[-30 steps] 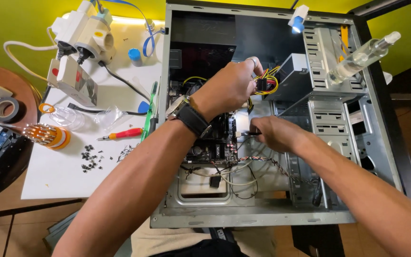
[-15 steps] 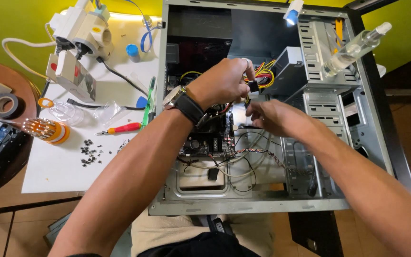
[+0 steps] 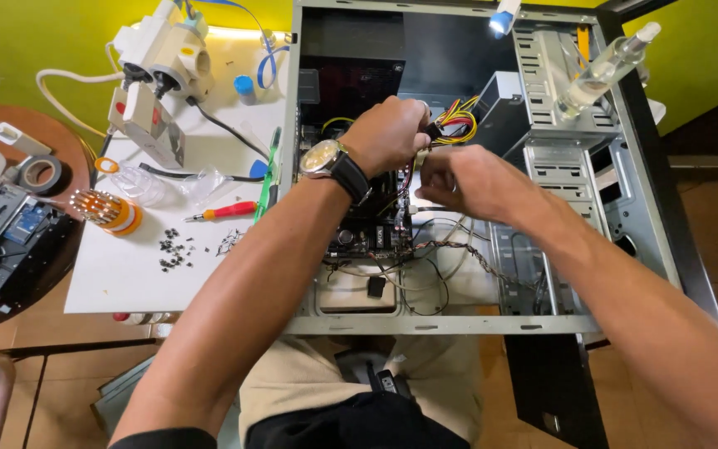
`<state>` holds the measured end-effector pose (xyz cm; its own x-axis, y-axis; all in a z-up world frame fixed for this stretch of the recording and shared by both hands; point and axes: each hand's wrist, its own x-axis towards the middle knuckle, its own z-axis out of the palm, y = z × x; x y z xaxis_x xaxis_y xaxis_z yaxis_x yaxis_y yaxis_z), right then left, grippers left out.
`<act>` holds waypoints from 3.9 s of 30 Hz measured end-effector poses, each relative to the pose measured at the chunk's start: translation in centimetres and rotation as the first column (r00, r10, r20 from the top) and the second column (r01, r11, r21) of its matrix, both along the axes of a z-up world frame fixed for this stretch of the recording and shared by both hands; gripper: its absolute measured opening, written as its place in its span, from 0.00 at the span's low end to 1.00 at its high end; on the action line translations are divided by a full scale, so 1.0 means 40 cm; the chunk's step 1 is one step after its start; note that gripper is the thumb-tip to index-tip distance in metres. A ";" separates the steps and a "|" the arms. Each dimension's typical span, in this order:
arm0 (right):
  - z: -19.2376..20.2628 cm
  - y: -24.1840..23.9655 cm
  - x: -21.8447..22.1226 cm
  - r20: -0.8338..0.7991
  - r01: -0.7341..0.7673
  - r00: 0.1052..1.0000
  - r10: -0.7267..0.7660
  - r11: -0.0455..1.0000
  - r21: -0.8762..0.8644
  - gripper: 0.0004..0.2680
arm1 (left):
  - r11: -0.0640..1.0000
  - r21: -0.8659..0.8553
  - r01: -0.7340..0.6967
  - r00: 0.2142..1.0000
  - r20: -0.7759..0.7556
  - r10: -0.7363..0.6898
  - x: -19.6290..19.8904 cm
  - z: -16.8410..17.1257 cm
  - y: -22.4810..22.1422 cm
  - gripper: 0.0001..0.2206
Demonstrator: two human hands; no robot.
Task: Connecting internal power and data cables to a motherboard inside a computer case.
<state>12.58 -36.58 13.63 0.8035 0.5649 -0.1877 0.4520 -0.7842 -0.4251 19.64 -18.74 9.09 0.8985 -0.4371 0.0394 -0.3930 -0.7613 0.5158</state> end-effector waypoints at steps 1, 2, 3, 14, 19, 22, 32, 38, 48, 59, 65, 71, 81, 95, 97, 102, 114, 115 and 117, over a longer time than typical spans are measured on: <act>0.008 0.021 -0.026 0.008 -0.005 1.000 0.005 1.000 0.002 0.07 | 1.000 0.002 -0.005 1.000 0.008 0.005 -0.003 0.000 0.000 0.13; 0.015 0.041 -0.051 -0.053 -0.094 0.994 0.095 0.996 0.003 0.07 | 1.000 0.009 -0.003 1.000 0.014 0.003 -0.004 -0.002 -0.002 0.14; 0.020 0.060 -0.073 -0.113 -0.183 0.977 0.183 0.983 0.010 0.07 | 1.000 0.016 -0.001 1.000 0.020 0.001 -0.004 -0.004 -0.004 0.15; -0.058 0.132 -0.097 -0.200 -0.450 0.892 0.405 0.830 -0.328 0.05 | 0.998 -0.011 0.067 0.998 0.020 -0.067 -0.013 0.030 -0.010 0.13; -0.077 0.121 -0.111 -0.015 -0.546 0.808 0.589 0.739 -0.394 0.02 | 0.994 -0.059 0.094 0.995 -0.011 -0.095 -0.016 0.047 -0.009 0.13; -0.074 0.124 -0.111 -0.045 -0.589 0.786 0.617 0.725 -0.357 0.04 | 0.992 -0.079 0.101 0.994 -0.024 -0.103 -0.029 0.063 -0.009 0.13; -0.121 0.115 -0.120 0.082 -0.653 0.718 0.691 0.710 -0.263 0.06 | 0.979 -0.148 0.138 0.990 -0.002 -0.140 -0.036 0.068 -0.003 0.12; -0.091 0.136 -0.129 0.184 -0.685 0.615 0.766 0.635 -0.357 0.06 | 0.975 -0.168 0.143 0.990 0.009 -0.144 -0.024 0.046 -0.005 0.11; -0.161 0.111 -0.111 0.235 -0.728 0.534 0.812 0.583 -0.360 0.07 | 0.975 -0.160 0.157 0.987 -0.004 -0.159 -0.035 0.052 -0.005 0.12; -0.243 0.089 -0.087 0.260 -0.713 0.625 0.736 0.674 -0.193 0.03 | 0.978 -0.146 0.152 0.988 -0.005 -0.155 -0.029 0.045 -0.002 0.12; -0.032 0.086 -0.027 -0.141 -0.422 0.907 0.398 0.872 -0.250 0.04 | 0.972 -0.166 0.164 0.986 0.004 -0.165 -0.013 0.039 0.004 0.14; 0.021 -0.019 -0.006 -0.198 -0.075 0.980 0.013 0.948 -0.310 0.07 | 0.954 -0.262 0.146 0.988 -0.014 -0.155 -0.002 0.027 -0.003 0.17; 0.061 -0.066 0.035 0.098 0.196 0.975 -0.201 0.979 0.063 0.10 | 0.884 -0.466 0.022 0.989 -0.122 -0.088 -0.034 0.094 0.017 0.18; 0.070 -0.048 0.051 0.064 0.333 0.928 -0.368 0.893 0.304 0.10 | 0.838 -0.543 0.051 0.958 -0.211 -0.195 -0.049 0.132 0.022 0.14; 0.080 -0.058 0.052 0.062 0.347 0.924 -0.378 0.893 0.286 0.09 | 0.839 -0.539 0.075 0.955 -0.203 -0.216 -0.050 0.131 0.022 0.16; 0.105 -0.072 0.048 0.107 0.406 0.895 -0.434 0.889 0.213 0.09 | 0.889 -0.442 0.120 0.952 -0.202 -0.229 -0.040 0.103 0.019 0.10; 0.126 -0.058 0.030 0.165 0.386 0.908 -0.385 0.922 0.031 0.11 | 0.624 -0.781 -0.028 0.792 -0.399 -0.463 -0.138 0.279 0.150 0.18; 0.132 -0.049 0.021 0.166 0.381 0.910 -0.381 0.924 0.035 0.11 | 0.626 -0.779 -0.030 0.795 -0.398 -0.458 -0.156 0.285 0.152 0.18; 0.150 -0.036 0.001 0.135 0.365 0.921 -0.365 0.931 0.024 0.12 | 0.571 -0.821 0.011 0.760 -0.364 -0.538 -0.187 0.300 0.153 0.20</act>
